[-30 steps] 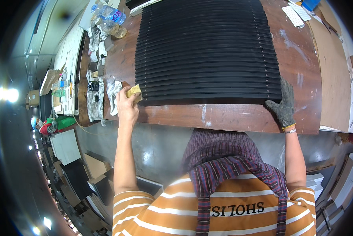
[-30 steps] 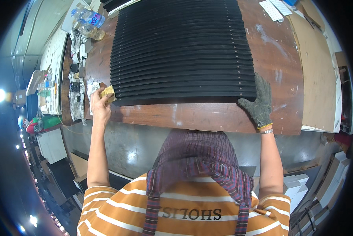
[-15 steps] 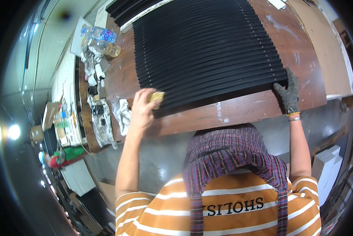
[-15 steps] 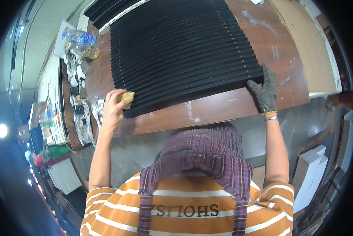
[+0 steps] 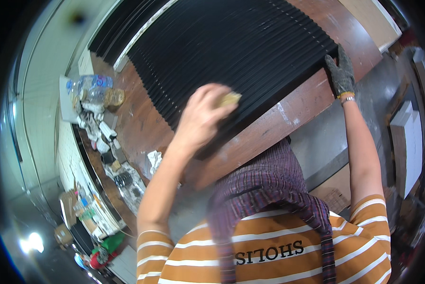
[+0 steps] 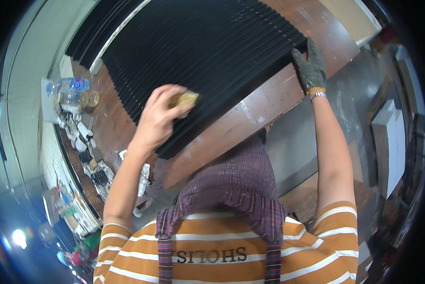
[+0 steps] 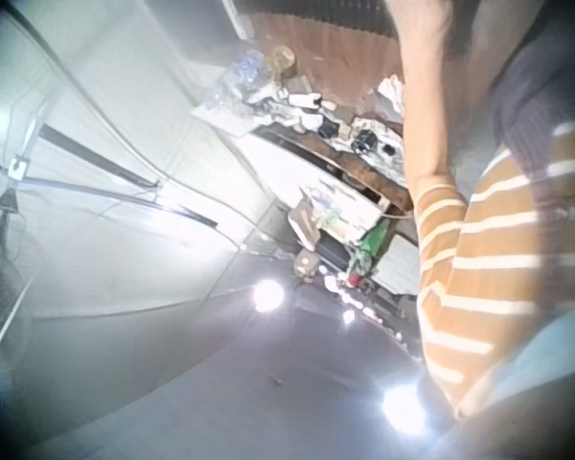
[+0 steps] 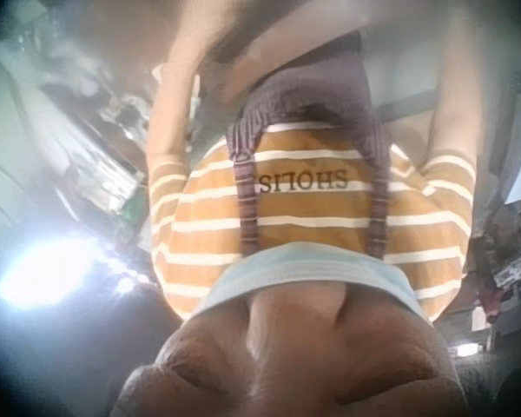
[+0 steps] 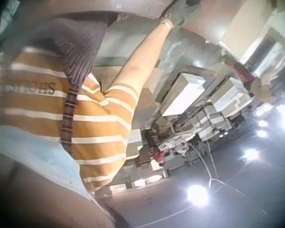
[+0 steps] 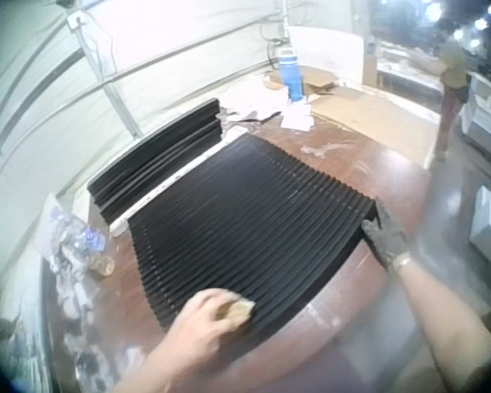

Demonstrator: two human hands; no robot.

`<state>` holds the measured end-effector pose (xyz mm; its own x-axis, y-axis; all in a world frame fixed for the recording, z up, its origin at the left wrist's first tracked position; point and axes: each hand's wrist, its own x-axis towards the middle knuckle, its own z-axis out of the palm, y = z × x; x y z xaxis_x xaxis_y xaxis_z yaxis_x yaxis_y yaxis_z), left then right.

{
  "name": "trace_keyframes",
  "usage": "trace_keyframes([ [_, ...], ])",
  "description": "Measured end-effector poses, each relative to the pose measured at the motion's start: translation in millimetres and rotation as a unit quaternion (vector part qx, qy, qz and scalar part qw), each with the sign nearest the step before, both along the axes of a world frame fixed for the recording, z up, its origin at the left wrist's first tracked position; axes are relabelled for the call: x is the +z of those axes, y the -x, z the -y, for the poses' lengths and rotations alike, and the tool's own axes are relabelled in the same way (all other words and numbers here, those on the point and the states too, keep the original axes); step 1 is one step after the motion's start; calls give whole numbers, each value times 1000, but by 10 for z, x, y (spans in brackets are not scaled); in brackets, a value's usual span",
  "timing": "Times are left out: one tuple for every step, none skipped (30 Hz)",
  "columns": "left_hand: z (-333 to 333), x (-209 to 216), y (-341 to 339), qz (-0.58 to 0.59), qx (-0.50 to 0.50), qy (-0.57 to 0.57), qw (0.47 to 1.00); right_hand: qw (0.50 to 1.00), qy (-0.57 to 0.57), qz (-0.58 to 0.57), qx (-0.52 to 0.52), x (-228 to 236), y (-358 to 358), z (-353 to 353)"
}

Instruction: The person wipes a stack of black rubber mats on a workbench using a sponge and a white cloth. They alternate between scrubbing with the sponge and wiping with the cloth, handling the mats one at a time and moving them aside after cleaning.

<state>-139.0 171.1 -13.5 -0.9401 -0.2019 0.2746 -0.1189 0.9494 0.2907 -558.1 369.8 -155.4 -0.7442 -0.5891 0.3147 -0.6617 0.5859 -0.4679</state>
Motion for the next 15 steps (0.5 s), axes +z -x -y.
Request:
trace_keyframes([
  [2,-78,232,5,-27,0,1000,1000,-7,-6,-6,-7,3,-3],
  [15,-118,372,-8,-53,-2,999,1000,-1,-5,-9,-10,6,-5],
  [35,-128,439,14,-80,-18,997,1000,-2,-6,-12,-14,7,-1],
  [61,-119,434,49,-80,-14,995,1000,-2,-14,-8,-15,5,2],
  [103,-69,338,79,-82,-11,993,1000,4,-13,-8,-13,2,7],
  [155,16,156,122,-77,-4,990,1000,-1,-12,-13,-10,-2,12],
  [223,116,-77,143,-79,-14,986,1000,-3,-21,-13,-5,-7,22],
  [289,225,-332,179,-72,-15,981,1000,-6,-26,-15,0,-14,26],
  [330,315,-562,204,-58,-24,977,999,-7,-44,-18,3,-21,31],
  [356,390,-724,224,-28,-35,973,999,-2,-50,-20,5,-25,31],
  [385,420,-814,212,-10,-34,977,998,-7,-50,-23,6,-23,35],
  [394,436,-855,213,10,-35,976,998,-12,-50,-21,2,-25,33],
  [395,413,-820,191,-8,-31,981,997,-8,-73,-20,-4,-25,29],
  [386,359,-705,174,-24,-29,984,998,-21,-59,-24,-15,-22,24],
  [369,293,-541,159,-38,-31,986,998,-34,-53,-27,-27,-14,18],
])
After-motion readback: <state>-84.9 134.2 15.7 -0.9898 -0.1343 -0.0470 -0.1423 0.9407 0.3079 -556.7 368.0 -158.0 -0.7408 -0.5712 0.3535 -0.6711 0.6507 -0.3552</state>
